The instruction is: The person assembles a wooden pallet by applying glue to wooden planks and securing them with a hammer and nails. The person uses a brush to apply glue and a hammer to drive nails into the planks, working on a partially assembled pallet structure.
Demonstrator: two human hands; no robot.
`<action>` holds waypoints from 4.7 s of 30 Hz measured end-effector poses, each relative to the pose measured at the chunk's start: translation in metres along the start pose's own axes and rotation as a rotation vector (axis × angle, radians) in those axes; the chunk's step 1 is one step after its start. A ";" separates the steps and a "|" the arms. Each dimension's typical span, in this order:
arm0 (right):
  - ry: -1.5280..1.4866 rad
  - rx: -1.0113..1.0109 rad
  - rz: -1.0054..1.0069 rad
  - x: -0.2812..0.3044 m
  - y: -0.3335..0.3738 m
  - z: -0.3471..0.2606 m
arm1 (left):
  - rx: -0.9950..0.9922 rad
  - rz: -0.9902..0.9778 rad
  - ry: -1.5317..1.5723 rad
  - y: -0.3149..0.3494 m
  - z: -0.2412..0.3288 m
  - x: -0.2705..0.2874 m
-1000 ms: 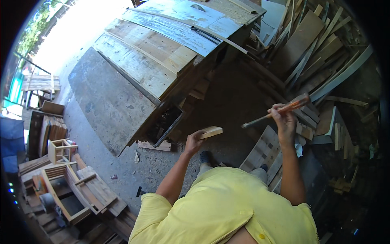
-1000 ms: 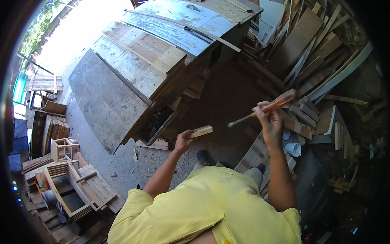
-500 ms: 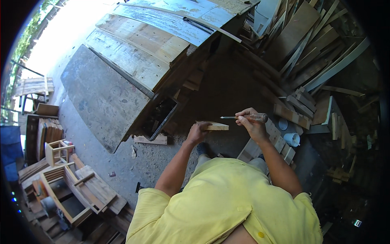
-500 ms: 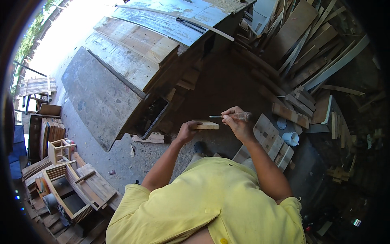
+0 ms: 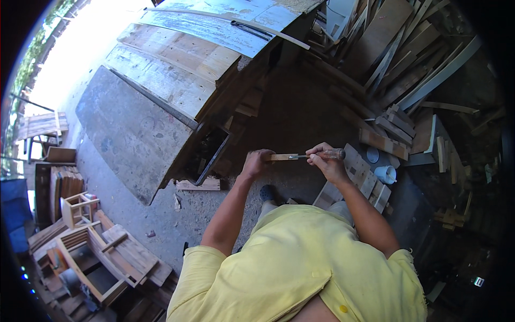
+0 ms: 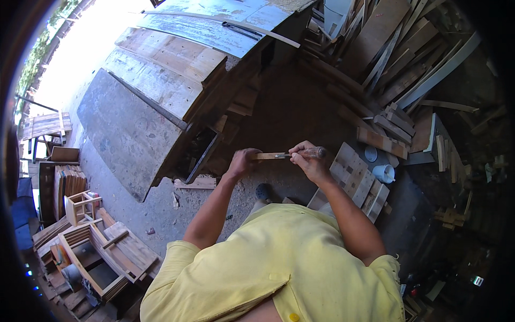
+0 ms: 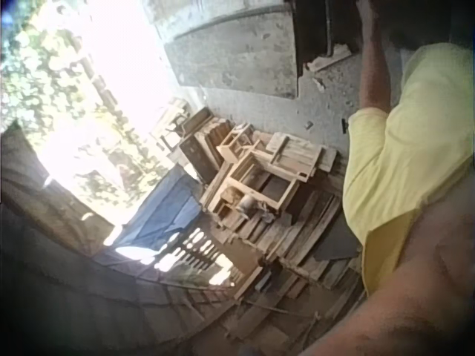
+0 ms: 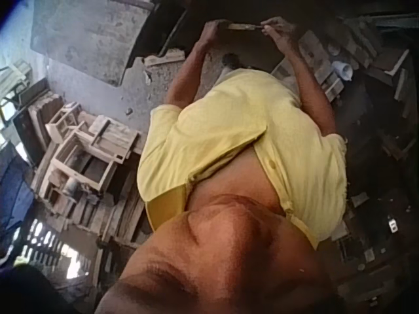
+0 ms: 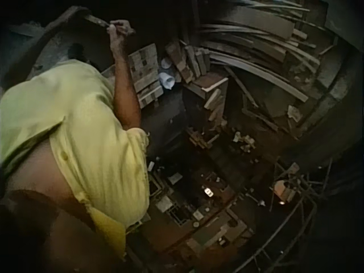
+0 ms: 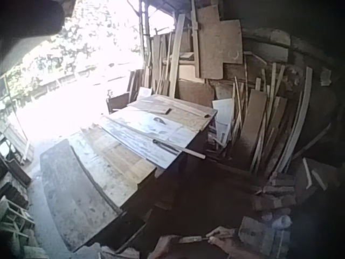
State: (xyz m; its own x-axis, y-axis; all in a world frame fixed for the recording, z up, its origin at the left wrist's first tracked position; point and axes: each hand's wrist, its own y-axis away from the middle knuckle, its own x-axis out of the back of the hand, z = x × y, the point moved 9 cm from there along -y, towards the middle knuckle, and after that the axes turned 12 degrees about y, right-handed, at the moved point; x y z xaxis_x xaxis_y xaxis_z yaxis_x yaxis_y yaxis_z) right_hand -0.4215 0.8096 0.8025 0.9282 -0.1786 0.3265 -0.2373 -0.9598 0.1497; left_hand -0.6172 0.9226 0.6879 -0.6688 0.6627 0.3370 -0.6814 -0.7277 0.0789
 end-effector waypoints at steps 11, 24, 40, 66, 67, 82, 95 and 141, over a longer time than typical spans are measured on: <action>-0.016 0.064 0.058 0.003 -0.013 -0.008 | -0.240 -0.076 -0.460 -0.036 0.026 -0.043; 0.146 0.050 0.129 0.022 -0.001 -0.011 | -0.170 -0.048 -0.626 -0.055 0.006 -0.034; 0.428 0.432 0.289 0.038 -0.029 -0.045 | -0.215 -0.154 -0.474 -0.102 0.015 -0.006; 0.625 0.075 0.028 -0.025 -0.127 0.043 | 0.037 -0.238 -0.570 -0.124 0.007 0.005; 0.483 0.067 0.071 -0.010 -0.124 0.034 | 0.037 -0.236 -0.561 -0.123 0.006 0.005; 0.382 0.330 0.145 0.042 -0.043 -0.092 | -0.147 -0.044 -0.335 -0.088 0.019 -0.007; 0.376 0.341 0.071 0.034 -0.033 -0.087 | -0.120 -0.048 -0.346 -0.084 0.011 -0.004; 0.395 -0.583 0.080 0.093 0.198 -0.013 | -0.327 -0.496 -0.283 -0.003 0.066 -0.214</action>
State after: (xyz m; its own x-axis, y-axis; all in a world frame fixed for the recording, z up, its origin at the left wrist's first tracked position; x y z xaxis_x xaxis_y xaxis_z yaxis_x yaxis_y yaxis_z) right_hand -0.3861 0.6060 0.8743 0.7542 -0.0455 0.6551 -0.5178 -0.6548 0.5506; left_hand -0.4521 0.7712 0.6770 -0.1780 0.8012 0.5713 -0.9739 -0.2265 0.0142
